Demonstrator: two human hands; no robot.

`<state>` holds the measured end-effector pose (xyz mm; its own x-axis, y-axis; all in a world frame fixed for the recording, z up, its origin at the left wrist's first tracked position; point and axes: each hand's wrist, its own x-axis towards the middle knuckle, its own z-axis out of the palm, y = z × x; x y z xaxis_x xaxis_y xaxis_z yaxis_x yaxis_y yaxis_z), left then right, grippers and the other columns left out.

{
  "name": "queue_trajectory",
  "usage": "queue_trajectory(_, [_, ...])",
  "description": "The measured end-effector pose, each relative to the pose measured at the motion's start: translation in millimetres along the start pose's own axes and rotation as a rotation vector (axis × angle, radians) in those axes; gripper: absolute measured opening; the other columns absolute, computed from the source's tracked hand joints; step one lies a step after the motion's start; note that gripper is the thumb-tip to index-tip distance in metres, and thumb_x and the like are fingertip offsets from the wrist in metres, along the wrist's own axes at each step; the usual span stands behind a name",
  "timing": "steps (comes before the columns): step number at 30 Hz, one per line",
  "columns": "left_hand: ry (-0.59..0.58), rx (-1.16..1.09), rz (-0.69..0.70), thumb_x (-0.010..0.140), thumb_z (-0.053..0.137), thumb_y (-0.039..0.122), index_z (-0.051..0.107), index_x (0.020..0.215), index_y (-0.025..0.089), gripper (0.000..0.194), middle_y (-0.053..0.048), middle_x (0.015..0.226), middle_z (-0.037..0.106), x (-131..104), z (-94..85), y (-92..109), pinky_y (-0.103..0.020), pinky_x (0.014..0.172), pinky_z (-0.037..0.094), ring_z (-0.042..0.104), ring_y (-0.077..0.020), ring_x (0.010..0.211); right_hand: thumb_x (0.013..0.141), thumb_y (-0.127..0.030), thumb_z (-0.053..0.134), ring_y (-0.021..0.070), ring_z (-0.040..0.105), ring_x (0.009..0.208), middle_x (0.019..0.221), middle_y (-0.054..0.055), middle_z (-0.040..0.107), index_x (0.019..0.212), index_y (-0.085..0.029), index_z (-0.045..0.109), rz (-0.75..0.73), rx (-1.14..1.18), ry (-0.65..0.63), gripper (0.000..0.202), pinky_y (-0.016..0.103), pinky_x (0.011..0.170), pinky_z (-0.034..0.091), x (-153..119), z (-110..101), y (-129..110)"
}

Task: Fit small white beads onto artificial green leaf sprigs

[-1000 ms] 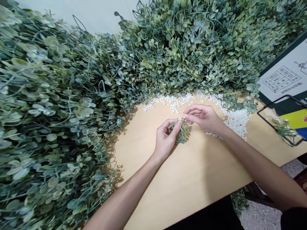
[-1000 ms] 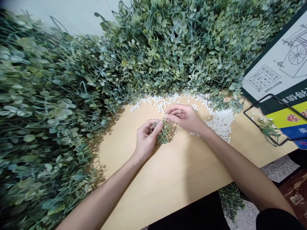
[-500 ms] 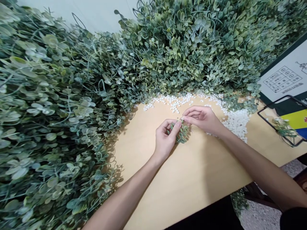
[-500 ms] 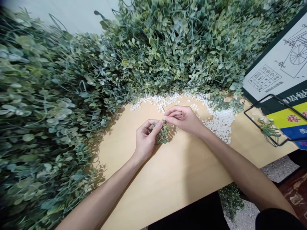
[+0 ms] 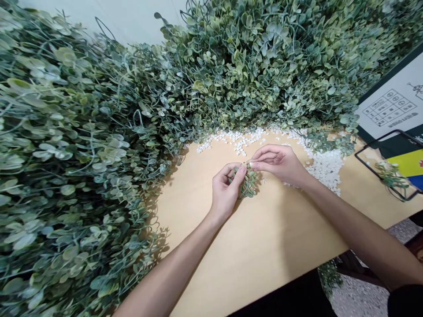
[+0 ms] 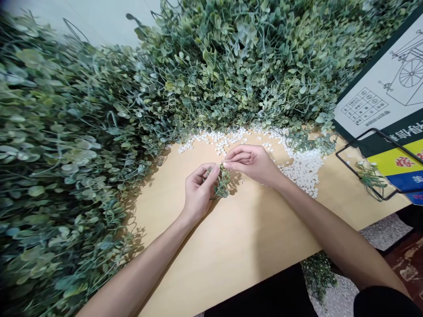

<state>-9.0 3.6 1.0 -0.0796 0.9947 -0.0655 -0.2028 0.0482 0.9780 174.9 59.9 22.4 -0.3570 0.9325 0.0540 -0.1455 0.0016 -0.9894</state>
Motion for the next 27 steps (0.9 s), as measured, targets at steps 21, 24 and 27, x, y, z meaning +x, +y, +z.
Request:
queue_trajectory(21, [-0.104, -0.005, -0.052, 0.089, 0.076, 0.052, 0.07, 0.089, 0.017, 0.035, 0.0, 0.076, 0.055, 1.9, -1.3, 0.9, -0.024, 0.058, 0.04, 0.046, -0.0115, 0.065, 0.064, -0.038, 0.099, 0.0224, 0.08, 0.083, 0.088, 0.005, 0.082, 0.09, -0.021, 0.076, -0.113, -0.053, 0.029, 0.039, 0.038, 0.084, 0.067, -4.5, 2.2, -4.0])
queue_trajectory(24, [-0.115, -0.007, -0.065, 0.089, 0.076, 0.052, 0.067, 0.087, 0.018, 0.036, 0.001, 0.076, 0.052, 2.2, -1.2, 2.3, -0.024, 0.059, 0.04, 0.044, -0.0115, 0.065, 0.066, -0.038, 0.097, 0.0229, 0.08, 0.085, 0.089, 0.005, 0.082, 0.091, -0.022, 0.077, -0.157, -0.082, 0.021, 0.036, 0.038, 0.084, 0.068, -6.0, 3.9, -2.0])
queue_trajectory(27, [-0.134, 0.0, -0.059, 0.09, 0.074, 0.053, 0.066, 0.087, 0.018, 0.035, 0.001, 0.076, 0.051, 2.0, -1.8, 3.4, -0.023, 0.059, 0.041, 0.044, -0.0116, 0.066, 0.068, -0.037, 0.097, 0.0218, 0.08, 0.085, 0.089, 0.004, 0.082, 0.091, -0.023, 0.078, -0.188, -0.097, 0.018, 0.033, 0.037, 0.085, 0.068, -7.0, 4.5, 0.5])
